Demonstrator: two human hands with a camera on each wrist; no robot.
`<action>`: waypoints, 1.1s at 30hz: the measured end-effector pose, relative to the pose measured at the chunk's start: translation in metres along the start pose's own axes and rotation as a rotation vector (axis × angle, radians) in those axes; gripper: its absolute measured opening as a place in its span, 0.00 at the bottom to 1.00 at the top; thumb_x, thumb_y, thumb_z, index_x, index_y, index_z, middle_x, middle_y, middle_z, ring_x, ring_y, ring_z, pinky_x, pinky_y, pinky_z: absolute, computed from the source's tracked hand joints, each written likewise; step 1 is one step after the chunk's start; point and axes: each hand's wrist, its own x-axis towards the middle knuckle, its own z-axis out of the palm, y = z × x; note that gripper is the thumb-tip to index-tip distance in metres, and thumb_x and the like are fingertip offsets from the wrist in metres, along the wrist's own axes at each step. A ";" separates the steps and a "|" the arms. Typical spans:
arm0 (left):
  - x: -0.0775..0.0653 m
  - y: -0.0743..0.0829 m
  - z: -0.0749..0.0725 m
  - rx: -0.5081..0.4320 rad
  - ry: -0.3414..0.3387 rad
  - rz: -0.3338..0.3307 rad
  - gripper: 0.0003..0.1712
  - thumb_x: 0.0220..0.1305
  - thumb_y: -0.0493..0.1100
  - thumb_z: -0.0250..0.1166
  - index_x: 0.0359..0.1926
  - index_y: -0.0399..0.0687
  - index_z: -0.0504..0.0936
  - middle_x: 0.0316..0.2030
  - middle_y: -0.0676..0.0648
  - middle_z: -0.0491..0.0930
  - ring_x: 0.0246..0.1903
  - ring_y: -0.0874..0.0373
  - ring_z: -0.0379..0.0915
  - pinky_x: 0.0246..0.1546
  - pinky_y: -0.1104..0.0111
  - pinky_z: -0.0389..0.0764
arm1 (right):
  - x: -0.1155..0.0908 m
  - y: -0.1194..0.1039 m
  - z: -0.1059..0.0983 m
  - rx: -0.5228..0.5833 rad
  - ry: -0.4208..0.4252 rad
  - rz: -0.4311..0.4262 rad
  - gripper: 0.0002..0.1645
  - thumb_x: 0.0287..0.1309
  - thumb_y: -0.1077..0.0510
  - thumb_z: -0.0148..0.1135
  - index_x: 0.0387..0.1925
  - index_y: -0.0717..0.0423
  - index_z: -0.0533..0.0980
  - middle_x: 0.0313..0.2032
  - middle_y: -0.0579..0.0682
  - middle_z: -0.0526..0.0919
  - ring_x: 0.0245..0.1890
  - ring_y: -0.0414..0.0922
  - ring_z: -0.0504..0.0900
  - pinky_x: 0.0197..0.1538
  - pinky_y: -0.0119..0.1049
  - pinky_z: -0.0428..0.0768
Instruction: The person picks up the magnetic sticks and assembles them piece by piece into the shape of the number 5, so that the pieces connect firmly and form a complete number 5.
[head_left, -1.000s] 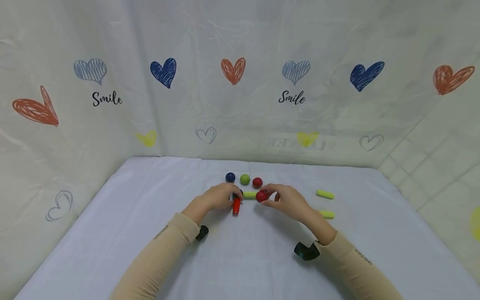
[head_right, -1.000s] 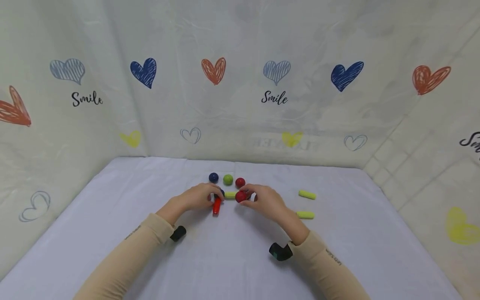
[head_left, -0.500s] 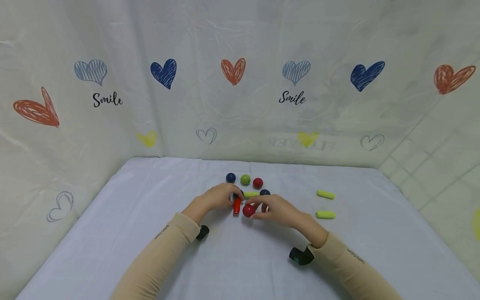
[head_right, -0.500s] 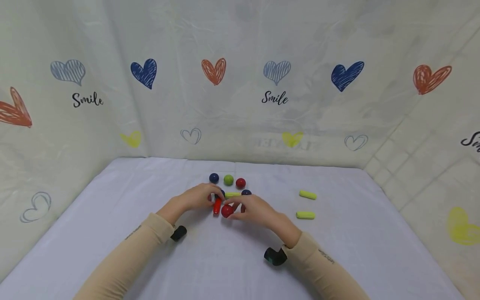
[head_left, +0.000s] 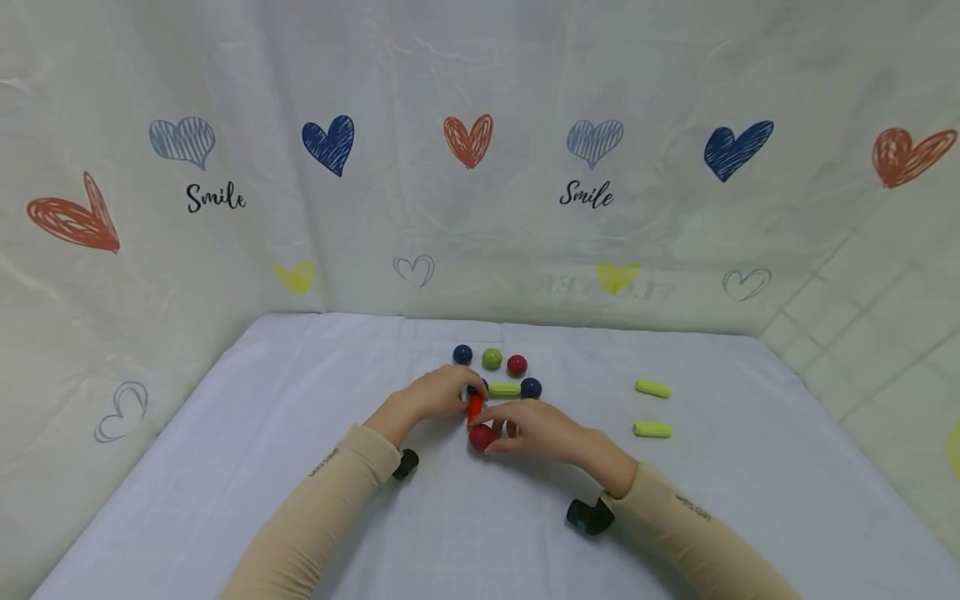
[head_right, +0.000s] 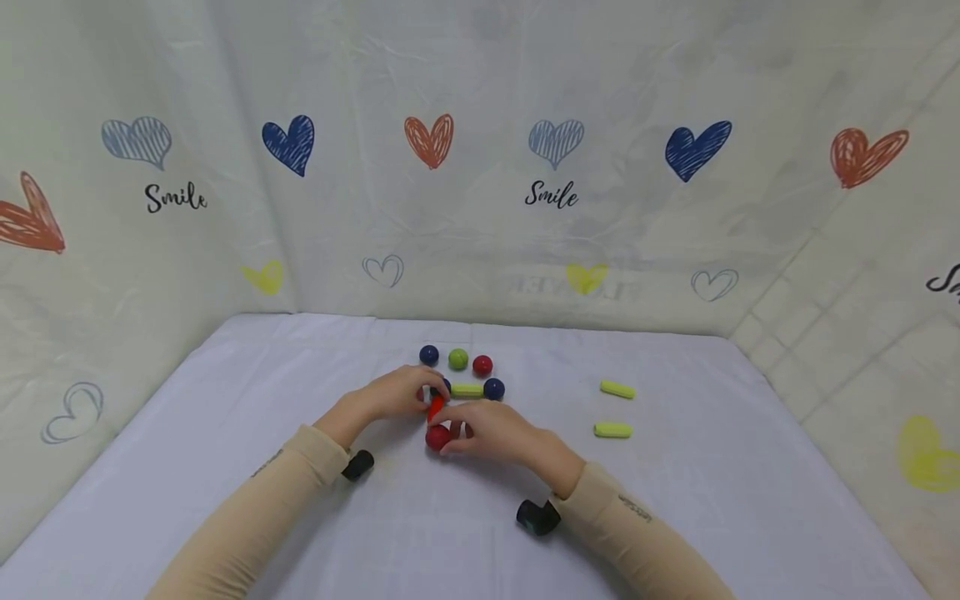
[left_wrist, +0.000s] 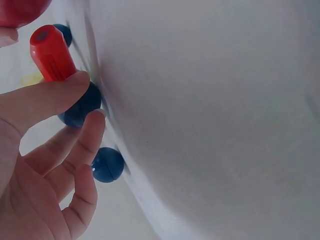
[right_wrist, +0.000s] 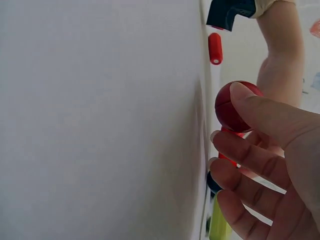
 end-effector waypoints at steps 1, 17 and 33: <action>0.000 0.000 0.000 -0.001 0.001 0.001 0.20 0.61 0.24 0.65 0.49 0.48 0.88 0.54 0.48 0.83 0.55 0.53 0.76 0.57 0.59 0.78 | 0.001 -0.001 0.000 -0.003 0.003 -0.006 0.22 0.61 0.55 0.74 0.57 0.49 0.82 0.36 0.39 0.82 0.29 0.34 0.74 0.34 0.29 0.77; 0.004 -0.002 0.000 -0.017 -0.001 0.040 0.19 0.60 0.24 0.67 0.48 0.47 0.88 0.50 0.50 0.84 0.47 0.57 0.76 0.49 0.64 0.78 | 0.013 0.000 0.003 -0.087 -0.014 -0.031 0.23 0.59 0.55 0.76 0.56 0.50 0.83 0.31 0.38 0.77 0.31 0.39 0.75 0.36 0.28 0.75; 0.002 -0.003 0.002 -0.043 -0.009 0.020 0.18 0.62 0.26 0.67 0.49 0.48 0.88 0.51 0.49 0.84 0.51 0.56 0.76 0.53 0.63 0.79 | 0.013 -0.001 0.006 -0.081 -0.028 -0.025 0.23 0.59 0.55 0.76 0.56 0.50 0.83 0.34 0.40 0.80 0.33 0.39 0.76 0.37 0.27 0.76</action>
